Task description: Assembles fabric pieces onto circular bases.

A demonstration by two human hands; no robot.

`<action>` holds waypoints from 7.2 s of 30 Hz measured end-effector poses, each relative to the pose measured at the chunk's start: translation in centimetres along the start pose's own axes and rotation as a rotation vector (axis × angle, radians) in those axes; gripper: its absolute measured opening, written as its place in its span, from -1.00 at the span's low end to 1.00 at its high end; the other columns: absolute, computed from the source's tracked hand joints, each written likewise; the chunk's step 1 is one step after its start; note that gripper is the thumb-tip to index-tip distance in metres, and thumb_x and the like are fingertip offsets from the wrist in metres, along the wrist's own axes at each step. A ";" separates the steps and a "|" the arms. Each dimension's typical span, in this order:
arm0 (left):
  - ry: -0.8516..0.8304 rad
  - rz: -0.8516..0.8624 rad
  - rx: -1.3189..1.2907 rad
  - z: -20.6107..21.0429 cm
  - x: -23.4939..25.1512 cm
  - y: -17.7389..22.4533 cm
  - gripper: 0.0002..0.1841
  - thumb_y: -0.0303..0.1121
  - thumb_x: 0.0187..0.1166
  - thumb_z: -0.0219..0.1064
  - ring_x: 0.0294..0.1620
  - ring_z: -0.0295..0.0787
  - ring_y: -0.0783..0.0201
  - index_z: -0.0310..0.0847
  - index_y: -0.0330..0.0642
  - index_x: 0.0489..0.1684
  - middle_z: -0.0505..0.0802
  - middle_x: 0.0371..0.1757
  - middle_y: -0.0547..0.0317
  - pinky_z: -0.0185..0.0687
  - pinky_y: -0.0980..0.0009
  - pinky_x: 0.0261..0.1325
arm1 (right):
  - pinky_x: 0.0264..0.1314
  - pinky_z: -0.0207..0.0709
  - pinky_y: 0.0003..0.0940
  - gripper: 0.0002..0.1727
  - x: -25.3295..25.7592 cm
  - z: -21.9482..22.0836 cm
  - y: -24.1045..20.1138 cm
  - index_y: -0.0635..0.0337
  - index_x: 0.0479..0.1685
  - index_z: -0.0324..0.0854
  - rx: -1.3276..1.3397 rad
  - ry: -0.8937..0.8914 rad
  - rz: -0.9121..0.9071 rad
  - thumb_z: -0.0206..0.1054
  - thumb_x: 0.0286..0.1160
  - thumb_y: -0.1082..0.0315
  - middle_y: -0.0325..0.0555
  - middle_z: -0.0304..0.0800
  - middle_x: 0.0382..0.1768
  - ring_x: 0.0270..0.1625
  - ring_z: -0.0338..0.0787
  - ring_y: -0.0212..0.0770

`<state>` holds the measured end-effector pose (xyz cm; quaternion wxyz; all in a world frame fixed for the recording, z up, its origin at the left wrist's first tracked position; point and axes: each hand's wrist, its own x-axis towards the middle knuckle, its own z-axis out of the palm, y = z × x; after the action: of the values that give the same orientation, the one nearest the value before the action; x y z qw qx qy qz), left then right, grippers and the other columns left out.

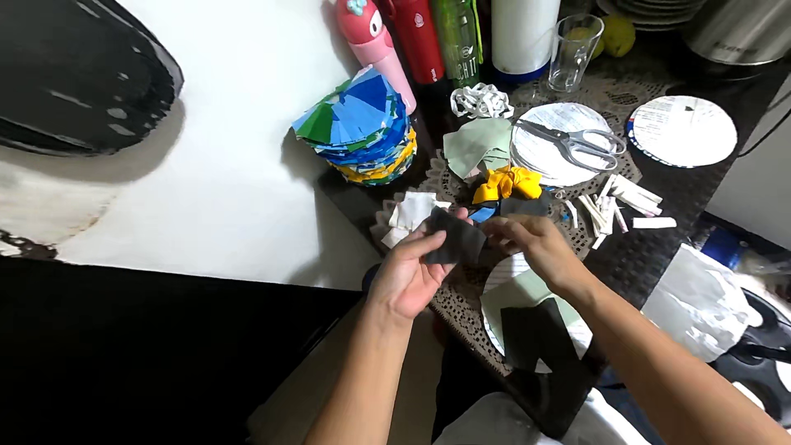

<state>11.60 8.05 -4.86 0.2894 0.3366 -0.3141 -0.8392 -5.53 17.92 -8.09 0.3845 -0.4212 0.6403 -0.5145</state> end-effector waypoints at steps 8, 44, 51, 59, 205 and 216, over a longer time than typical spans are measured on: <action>-0.132 -0.002 0.089 3.4 -2.7 -4.2 -0.66 -0.65 0.73 -0.14 -0.02 0.94 0.23 0.53 -0.24 0.21 0.90 0.12 -0.03 0.87 0.37 0.03 | -0.07 0.68 -0.54 -0.76 -7.6 -2.3 -0.6 0.09 -0.35 0.72 0.458 -0.002 0.118 0.19 0.69 0.36 -0.40 0.78 -0.39 -0.23 0.78 -0.51; -0.102 0.732 1.492 2.7 -3.2 -14.6 -0.81 -0.39 0.50 0.43 -0.35 0.78 0.50 0.77 -0.27 -0.04 0.87 -0.27 0.07 0.65 0.67 -0.23 | -0.39 0.61 -0.06 -0.86 -14.3 -5.0 5.1 0.18 -0.34 0.77 -0.744 0.259 0.082 0.41 0.49 0.31 -0.08 0.76 -0.44 -0.41 0.78 -0.09; -0.104 0.722 1.525 3.0 -3.0 -14.5 -0.80 -0.38 0.49 0.45 -0.38 0.77 0.46 0.77 -0.25 -0.03 0.86 -0.30 0.07 0.65 0.64 -0.27 | -0.39 0.59 -0.07 -0.90 -13.9 -5.3 4.8 0.18 -0.38 0.75 -0.757 0.247 0.082 0.46 0.42 0.36 -0.11 0.73 -0.52 -0.46 0.75 -0.11; -0.103 0.708 1.538 3.0 -2.8 -14.5 -0.79 -0.37 0.49 0.46 -0.35 0.80 0.44 0.76 -0.22 0.00 0.87 -0.29 0.09 0.68 0.61 -0.27 | -0.41 0.60 -0.05 -0.90 -13.4 -5.7 4.5 0.17 -0.39 0.74 -0.760 0.194 0.116 0.48 0.42 0.37 -0.12 0.72 -0.55 -0.46 0.77 -0.10; -0.044 0.600 1.800 0.0 -4.4 -14.6 0.06 0.30 0.36 0.36 0.79 0.15 -0.33 0.17 -0.28 0.80 0.41 0.73 -0.26 -0.11 -0.43 0.69 | 0.75 -0.06 0.14 -0.60 -17.7 -3.8 12.6 -0.40 0.08 0.85 -0.560 0.417 -0.396 0.12 0.68 0.33 0.01 0.49 0.59 0.78 0.17 0.09; -0.091 0.552 1.701 -1.7 -4.7 -12.2 -0.08 0.08 0.41 0.42 0.77 0.24 -0.21 0.23 -0.22 0.78 0.49 0.69 -0.17 0.04 -0.28 0.72 | 0.72 -0.03 0.15 -0.59 -17.7 -3.8 12.7 -0.41 0.09 0.85 -0.578 0.415 -0.389 0.11 0.66 0.32 0.04 0.48 0.60 0.78 0.15 0.13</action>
<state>12.33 18.48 -12.81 0.1210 0.3161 -0.9110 -0.2355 -4.68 37.24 -18.83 0.0082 -0.5125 0.7308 -0.4508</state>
